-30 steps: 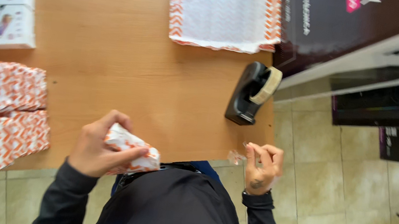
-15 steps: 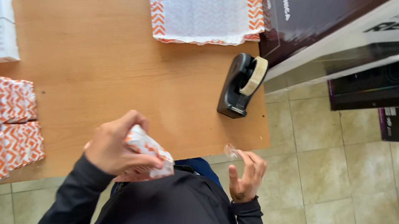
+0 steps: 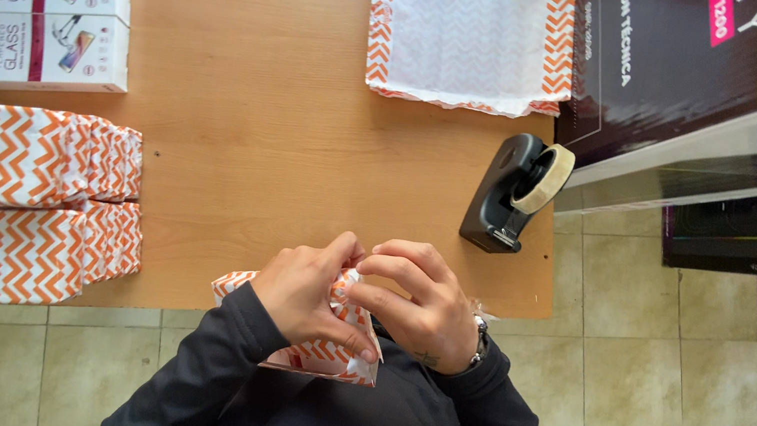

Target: The person wraps small rectangular boxes in orange and white chevron-patterned paper. They fold the paper around each box, secure it with clear tape, and place the finished packages on the table.

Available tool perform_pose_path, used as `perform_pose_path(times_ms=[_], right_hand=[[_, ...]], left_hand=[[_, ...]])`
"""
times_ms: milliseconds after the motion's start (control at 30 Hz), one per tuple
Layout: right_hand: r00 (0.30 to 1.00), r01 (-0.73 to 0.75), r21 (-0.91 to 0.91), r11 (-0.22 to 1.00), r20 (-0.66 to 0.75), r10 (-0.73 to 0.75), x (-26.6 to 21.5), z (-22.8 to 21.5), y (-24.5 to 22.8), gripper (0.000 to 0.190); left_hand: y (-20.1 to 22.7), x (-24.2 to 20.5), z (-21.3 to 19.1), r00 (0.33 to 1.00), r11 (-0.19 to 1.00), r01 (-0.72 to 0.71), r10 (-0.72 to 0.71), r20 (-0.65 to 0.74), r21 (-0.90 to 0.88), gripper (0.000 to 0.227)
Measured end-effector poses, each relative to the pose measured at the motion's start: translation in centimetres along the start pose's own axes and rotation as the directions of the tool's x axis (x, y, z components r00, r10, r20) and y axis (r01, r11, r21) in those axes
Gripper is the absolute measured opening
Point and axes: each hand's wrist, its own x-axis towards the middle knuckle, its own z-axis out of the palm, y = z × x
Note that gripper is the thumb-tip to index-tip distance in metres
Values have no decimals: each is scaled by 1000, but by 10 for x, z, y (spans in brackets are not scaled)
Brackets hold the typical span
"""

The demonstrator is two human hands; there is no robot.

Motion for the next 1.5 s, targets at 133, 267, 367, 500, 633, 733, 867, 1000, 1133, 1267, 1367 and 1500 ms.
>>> perform_pose_path(times_ms=[133, 267, 367, 500, 633, 733, 867, 1000, 1133, 1267, 1367, 1500], right_hand=[[999, 22, -20, 1000, 37, -22, 5, 4, -2, 11], [970, -214, 141, 967, 149, 193, 6, 6, -5, 12], [862, -503, 351, 790, 268, 430, 16, -1, -14, 17], [697, -703, 501, 504, 349, 626, 12, 4, -18, 24], [610, -641, 711, 290, 242, 755, 17, -3, -10, 30], [522, -451, 862, 230, 45, 852, -1, -15, 3, 22], [541, -561, 520, 644, -359, 760, -65, -32, 19, 18], [515, -776, 35, 630, -541, 664, -135, -38, 12, 12], [589, -797, -301, 523, -579, 564, -228, -13, 20, 6], [733, -680, -554, 480, -511, 449, -283, 24, 25, 8], [780, -624, -588, 514, -439, 445, -289, 25, 21, 15], [753, -654, -511, 558, -503, 423, -293, 25, 16, 52]], left_hand=[[9, -6, -7, 999, 999, 28, -28, 26, -16, 109], [13, -5, -10, 1000, 999, -9, 10, 19, -40, 106], [15, -2, -14, 1000, 999, -29, 29, -8, -24, 105], [29, -4, -22, 999, 998, -32, 34, -34, 51, 104], [20, 0, -13, 998, 992, -47, 51, -33, 119, 105], [2, 2, -7, 996, 997, -62, 64, -63, 41, 100], [-20, 5, -6, 943, 979, -184, 153, -294, -82, 89], [-37, 6, -13, 919, 972, -178, 109, -379, -152, 88], [-43, 13, -19, 927, 972, -186, 124, -354, -146, 93], [-22, 14, -22, 934, 968, -196, 136, -330, -157, 88], [-23, 21, -20, 922, 957, -240, 174, -345, -161, 89], [-44, 29, -6, 890, 909, -333, 215, -402, -251, 89]])
